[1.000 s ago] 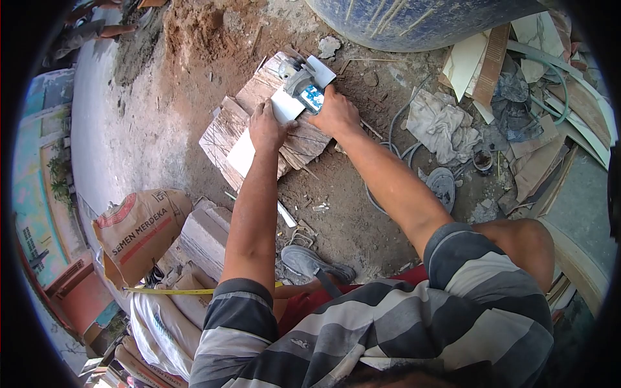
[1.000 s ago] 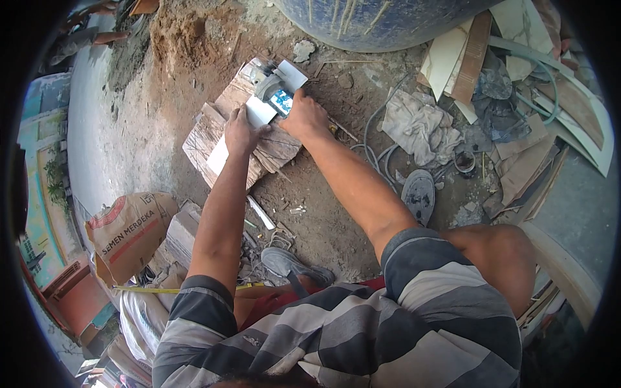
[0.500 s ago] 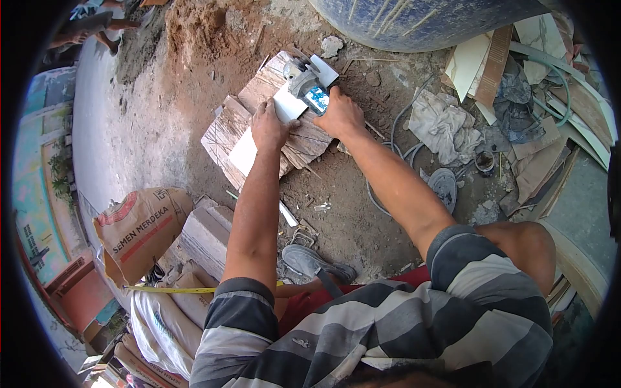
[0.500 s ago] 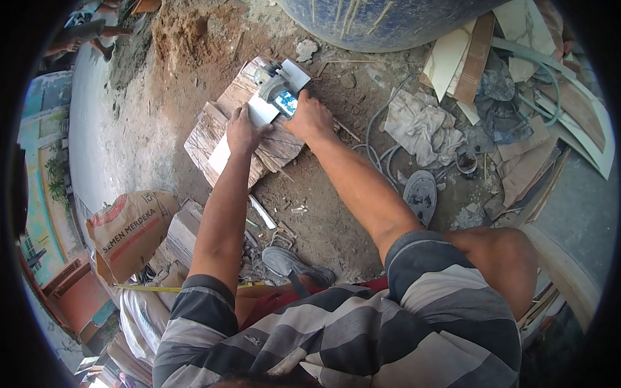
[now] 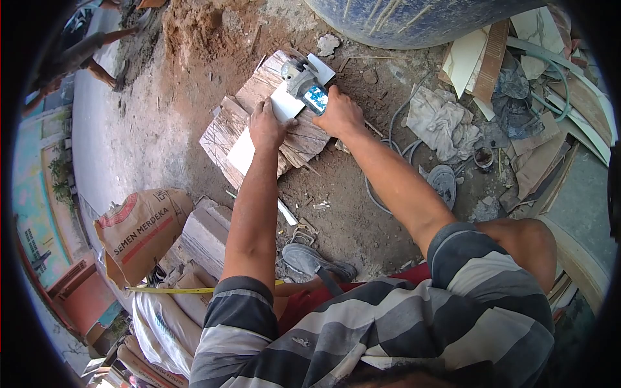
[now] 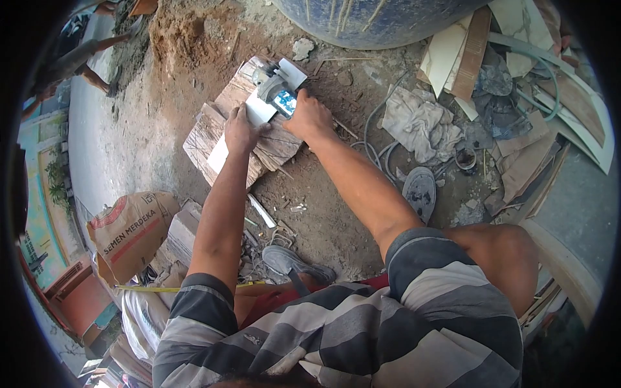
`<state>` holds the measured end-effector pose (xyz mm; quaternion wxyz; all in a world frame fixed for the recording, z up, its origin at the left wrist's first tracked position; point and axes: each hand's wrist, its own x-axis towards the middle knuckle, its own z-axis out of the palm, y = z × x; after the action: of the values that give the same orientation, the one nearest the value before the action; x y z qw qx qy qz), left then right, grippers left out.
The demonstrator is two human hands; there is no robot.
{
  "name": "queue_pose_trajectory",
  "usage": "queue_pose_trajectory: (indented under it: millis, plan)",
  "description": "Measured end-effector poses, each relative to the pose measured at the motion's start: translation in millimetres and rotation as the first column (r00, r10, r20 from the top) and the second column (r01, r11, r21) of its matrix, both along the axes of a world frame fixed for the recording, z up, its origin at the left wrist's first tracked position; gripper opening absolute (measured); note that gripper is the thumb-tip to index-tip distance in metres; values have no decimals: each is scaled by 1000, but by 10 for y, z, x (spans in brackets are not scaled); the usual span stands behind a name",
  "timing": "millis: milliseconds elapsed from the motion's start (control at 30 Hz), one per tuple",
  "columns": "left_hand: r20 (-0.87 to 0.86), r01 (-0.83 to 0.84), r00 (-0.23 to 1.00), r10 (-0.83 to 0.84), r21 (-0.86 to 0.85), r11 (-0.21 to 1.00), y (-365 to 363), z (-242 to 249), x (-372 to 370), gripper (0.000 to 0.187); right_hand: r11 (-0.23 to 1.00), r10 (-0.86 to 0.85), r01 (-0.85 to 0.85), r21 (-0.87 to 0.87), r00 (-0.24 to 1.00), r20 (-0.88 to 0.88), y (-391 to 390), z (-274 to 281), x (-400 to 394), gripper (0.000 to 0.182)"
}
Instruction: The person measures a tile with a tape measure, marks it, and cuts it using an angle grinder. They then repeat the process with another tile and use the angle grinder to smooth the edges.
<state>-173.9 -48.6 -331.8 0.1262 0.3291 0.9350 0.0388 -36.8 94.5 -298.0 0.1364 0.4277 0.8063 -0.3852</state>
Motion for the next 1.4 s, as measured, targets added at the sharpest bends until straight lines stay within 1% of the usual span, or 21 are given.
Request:
queue_pose_trajectory:
  millis: [667, 733, 967, 1033, 1133, 1400]
  plan:
    - [7, -2, 1000, 2, -5, 1000, 3, -1, 6, 98, 1000, 17, -17, 4, 1000, -2, -8, -48, 178, 71]
    - [3, -1, 1000, 1, -11, 1000, 5, -4, 3, 98, 999, 2, -1, 38, 999, -36, -17, -70, 201, 67]
    - [6, -6, 1000, 6, -24, 1000, 15, 2, 6, 98, 1000, 17, -17, 16, 1000, -5, -6, -87, 252, 70]
    - [5, -3, 1000, 3, -21, 1000, 12, -3, 6, 98, 1000, -4, 5, 18, 1000, -30, -16, -92, 273, 67]
    - [1, 1, 1000, -1, -14, 1000, 8, -17, 4, 99, 1000, 1, -1, 14, 999, -39, -12, -92, 310, 66]
    - [-4, 16, 1000, -16, 5, 1000, -8, -39, -9, 100, 1000, 6, -6, 15, 999, -53, -20, -109, 378, 70]
